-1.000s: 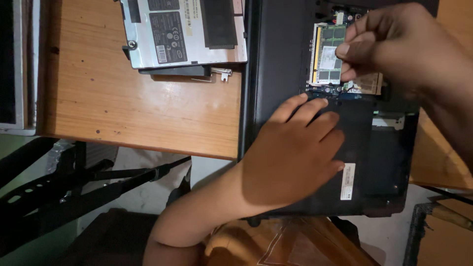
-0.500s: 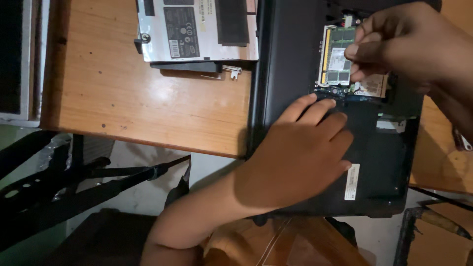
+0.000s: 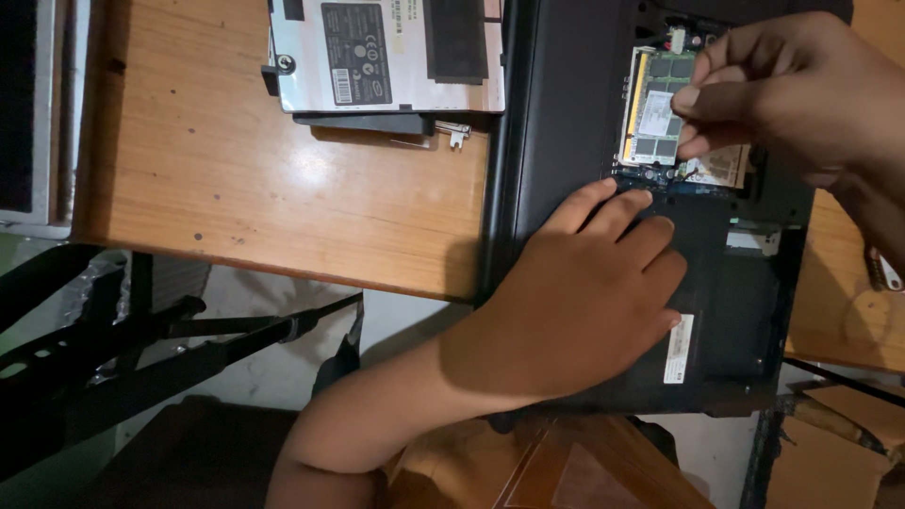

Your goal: The person removes a RAM stick from a laptop, then installs two RAM sticks into the memory slots. The person handles the RAM sticks and the laptop by hand.

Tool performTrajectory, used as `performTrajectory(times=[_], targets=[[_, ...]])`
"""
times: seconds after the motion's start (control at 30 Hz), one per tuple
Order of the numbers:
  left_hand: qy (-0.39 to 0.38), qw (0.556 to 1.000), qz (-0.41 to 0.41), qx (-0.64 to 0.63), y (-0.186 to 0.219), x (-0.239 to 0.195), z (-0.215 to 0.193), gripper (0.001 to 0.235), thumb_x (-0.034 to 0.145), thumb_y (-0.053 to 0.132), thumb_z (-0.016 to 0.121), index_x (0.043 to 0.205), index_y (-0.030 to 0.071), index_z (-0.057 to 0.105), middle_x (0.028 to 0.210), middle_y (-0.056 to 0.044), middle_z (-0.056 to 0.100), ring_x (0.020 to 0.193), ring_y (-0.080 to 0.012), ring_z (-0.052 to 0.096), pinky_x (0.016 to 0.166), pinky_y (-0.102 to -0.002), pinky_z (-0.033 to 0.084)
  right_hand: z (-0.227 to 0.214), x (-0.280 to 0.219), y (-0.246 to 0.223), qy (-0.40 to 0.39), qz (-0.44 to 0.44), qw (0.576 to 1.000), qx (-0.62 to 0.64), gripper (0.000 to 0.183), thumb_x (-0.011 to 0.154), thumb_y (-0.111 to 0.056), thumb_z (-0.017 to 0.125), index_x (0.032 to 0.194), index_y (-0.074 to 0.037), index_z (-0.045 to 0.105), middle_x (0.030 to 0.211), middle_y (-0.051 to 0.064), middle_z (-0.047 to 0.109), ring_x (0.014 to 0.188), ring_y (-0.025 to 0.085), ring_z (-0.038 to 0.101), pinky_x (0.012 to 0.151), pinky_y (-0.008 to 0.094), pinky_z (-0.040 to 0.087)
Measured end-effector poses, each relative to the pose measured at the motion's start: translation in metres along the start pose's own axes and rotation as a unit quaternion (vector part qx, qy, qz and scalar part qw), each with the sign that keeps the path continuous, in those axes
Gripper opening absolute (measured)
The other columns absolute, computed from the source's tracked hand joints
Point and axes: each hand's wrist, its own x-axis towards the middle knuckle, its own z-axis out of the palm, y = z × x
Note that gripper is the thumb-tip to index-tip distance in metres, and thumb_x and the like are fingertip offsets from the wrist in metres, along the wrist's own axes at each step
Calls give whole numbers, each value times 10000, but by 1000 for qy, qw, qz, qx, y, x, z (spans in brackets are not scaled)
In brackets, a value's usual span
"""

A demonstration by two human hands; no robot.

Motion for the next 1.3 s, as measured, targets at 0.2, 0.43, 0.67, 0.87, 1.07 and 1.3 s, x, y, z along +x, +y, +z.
performTrajectory(times=[0.2, 0.43, 0.67, 0.87, 1.07, 1.3], targets=[[3, 1000, -1, -7, 0, 0, 0, 379, 860, 309, 760, 1087, 12, 699, 1234, -183, 670, 1314, -384, 589, 1198, -526, 397, 0, -2, -6, 9, -8, 1000, -24, 118, 1008, -64, 669, 1024, 49, 639, 815, 162, 678, 729, 228, 728, 683, 350, 639], [7, 1000, -1, -7, 0, 0, 0, 371, 856, 297, 762, 1086, 13, 700, 1238, -182, 671, 1315, -380, 587, 1199, -532, 396, -1, 1, 0, -2, -22, 999, 28, 98, 1008, -57, 665, 1031, 29, 624, 817, 146, 672, 718, 226, 718, 685, 347, 636], [12, 1000, -5, -7, 2, 1, -2, 361, 844, 291, 765, 1073, 20, 701, 1236, -176, 676, 1312, -369, 589, 1198, -526, 402, 2, 3, -3, -14, -33, 999, 25, 118, 1013, -50, 672, 991, 51, 614, 791, 166, 661, 710, 232, 715, 663, 335, 607], [8, 1000, 3, 10, 1, 0, -2, 359, 856, 293, 763, 1076, 15, 702, 1218, -174, 673, 1311, -367, 589, 1198, -523, 403, 6, -4, -7, 2, -19, 999, 31, 123, 1005, -81, 676, 981, 29, 626, 806, 142, 672, 707, 204, 721, 659, 306, 614], [-4, 1000, 0, 10, 2, 2, -2, 335, 862, 293, 760, 1057, 27, 698, 1210, -169, 659, 1301, -363, 581, 1185, -524, 402, 10, -15, -19, 23, -36, 999, -5, 134, 999, -103, 691, 956, 24, 682, 817, 128, 695, 722, 189, 720, 661, 303, 612], [-23, 1000, -3, 16, 1, 2, -4, 365, 867, 310, 759, 1080, 21, 690, 1205, -164, 644, 1301, -355, 577, 1179, -525, 400, 6, -19, -33, 32, -86, 959, -268, 250, 992, -227, 754, 910, 10, 759, 702, 137, 708, 590, 217, 699, 542, 363, 539]])
